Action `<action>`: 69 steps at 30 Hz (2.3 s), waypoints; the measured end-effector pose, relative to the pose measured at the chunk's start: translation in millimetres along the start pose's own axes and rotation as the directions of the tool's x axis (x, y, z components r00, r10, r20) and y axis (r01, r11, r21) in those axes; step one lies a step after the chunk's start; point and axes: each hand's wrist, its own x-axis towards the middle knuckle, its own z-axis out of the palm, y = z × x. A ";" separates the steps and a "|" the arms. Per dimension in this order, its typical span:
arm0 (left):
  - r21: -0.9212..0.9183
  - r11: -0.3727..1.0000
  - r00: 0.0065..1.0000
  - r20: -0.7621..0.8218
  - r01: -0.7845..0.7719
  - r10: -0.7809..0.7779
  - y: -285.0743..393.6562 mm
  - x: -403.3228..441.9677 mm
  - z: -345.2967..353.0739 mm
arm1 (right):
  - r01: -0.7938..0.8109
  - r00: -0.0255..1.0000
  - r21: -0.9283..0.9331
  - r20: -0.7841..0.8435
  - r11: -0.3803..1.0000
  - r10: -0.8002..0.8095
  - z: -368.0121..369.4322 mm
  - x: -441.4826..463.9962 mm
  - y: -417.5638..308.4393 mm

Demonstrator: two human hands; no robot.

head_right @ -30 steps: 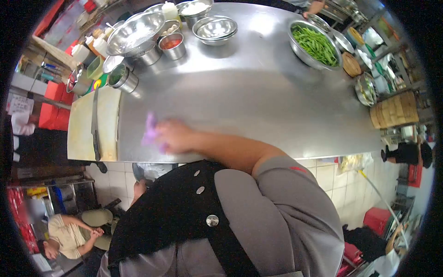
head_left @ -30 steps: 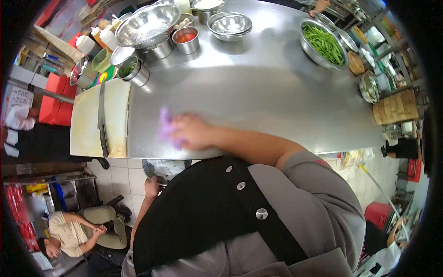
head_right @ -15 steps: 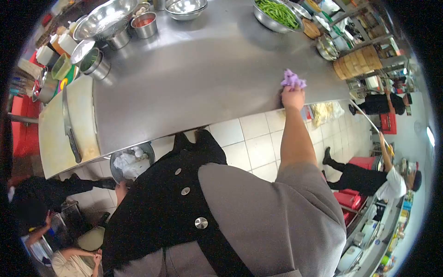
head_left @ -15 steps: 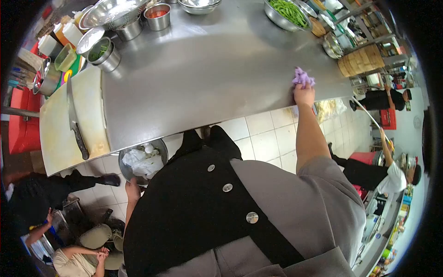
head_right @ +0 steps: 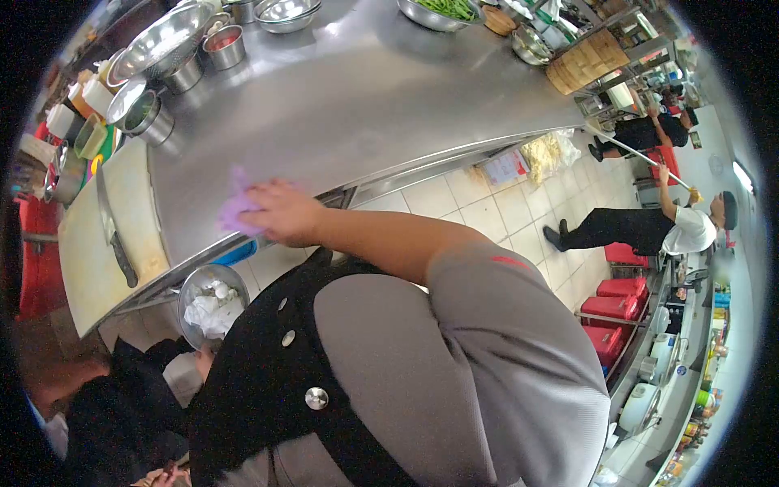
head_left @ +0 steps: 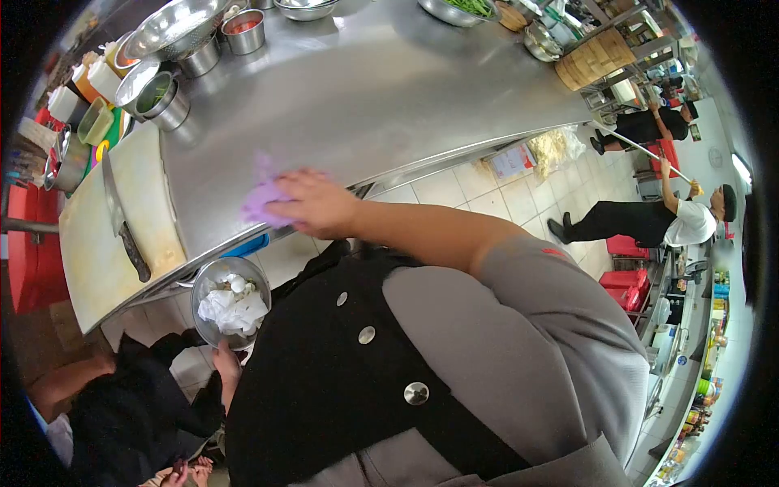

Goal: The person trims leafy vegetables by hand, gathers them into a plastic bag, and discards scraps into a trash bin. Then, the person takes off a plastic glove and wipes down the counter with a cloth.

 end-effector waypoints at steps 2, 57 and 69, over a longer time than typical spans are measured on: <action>0.100 0.994 0.999 -0.004 -0.035 0.035 6.5 -8.3 4.7 | 0.120 0.993 -0.042 0.017 0.992 -0.120 26.0 20.3 -6.1; 0.779 0.620 0.945 0.268 -0.100 -0.185 -78.1 -58.7 57.6 | -0.720 0.691 -0.428 -0.508 0.545 0.514 -123.9 -184.3 211.0; 0.224 0.933 0.898 0.403 -0.281 0.174 132.4 13.6 66.3 | -0.495 0.867 -0.376 -0.274 0.783 0.417 -54.5 -40.4 111.4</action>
